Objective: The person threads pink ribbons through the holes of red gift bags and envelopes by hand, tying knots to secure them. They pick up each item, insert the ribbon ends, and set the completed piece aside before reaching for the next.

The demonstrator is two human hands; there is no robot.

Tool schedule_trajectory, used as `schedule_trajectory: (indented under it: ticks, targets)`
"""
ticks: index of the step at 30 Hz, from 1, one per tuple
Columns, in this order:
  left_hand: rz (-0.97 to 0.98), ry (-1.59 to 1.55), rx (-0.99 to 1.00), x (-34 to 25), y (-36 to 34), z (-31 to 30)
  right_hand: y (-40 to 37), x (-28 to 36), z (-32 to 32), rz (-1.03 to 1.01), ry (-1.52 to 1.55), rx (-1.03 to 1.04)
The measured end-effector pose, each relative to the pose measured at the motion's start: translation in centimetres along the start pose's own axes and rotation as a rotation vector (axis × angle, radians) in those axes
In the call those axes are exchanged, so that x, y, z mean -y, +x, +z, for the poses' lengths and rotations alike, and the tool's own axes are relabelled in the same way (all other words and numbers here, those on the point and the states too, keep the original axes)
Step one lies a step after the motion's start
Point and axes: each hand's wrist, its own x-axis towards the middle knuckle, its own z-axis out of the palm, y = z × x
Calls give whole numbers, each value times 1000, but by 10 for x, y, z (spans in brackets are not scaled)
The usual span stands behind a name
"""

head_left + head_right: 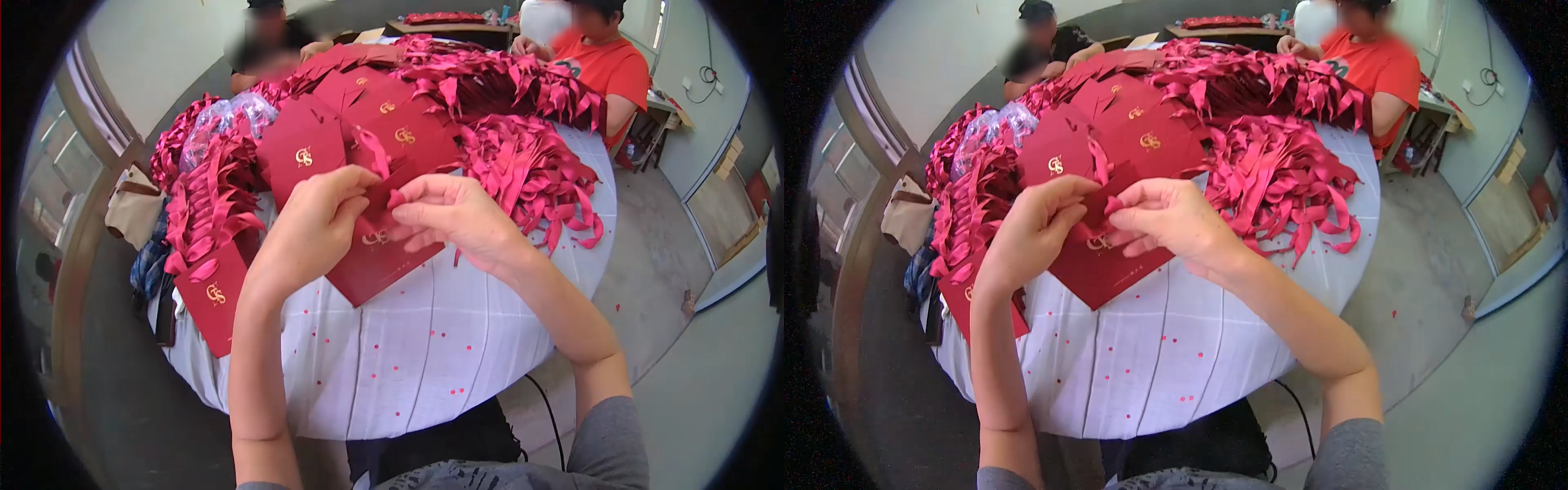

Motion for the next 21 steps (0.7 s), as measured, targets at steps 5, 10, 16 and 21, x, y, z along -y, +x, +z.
schedule_trajectory:
  ticks: [5, 10, 16, 21]
  targets:
    - [-9, -20, 34, 13, 2, -4, 2, -11, 0, 25, 338, 98]
    - [-32, -39, 13, 13, 3, -3, 7, -25, 0, 22, 597, 241]
    - [-113, -118, 103, -9, 0, -10, 1, -5, 1, -46, -4, -36]
    - [105, 236, -58, -15, -6, 9, 10, 7, -9, -532, -448, -299]
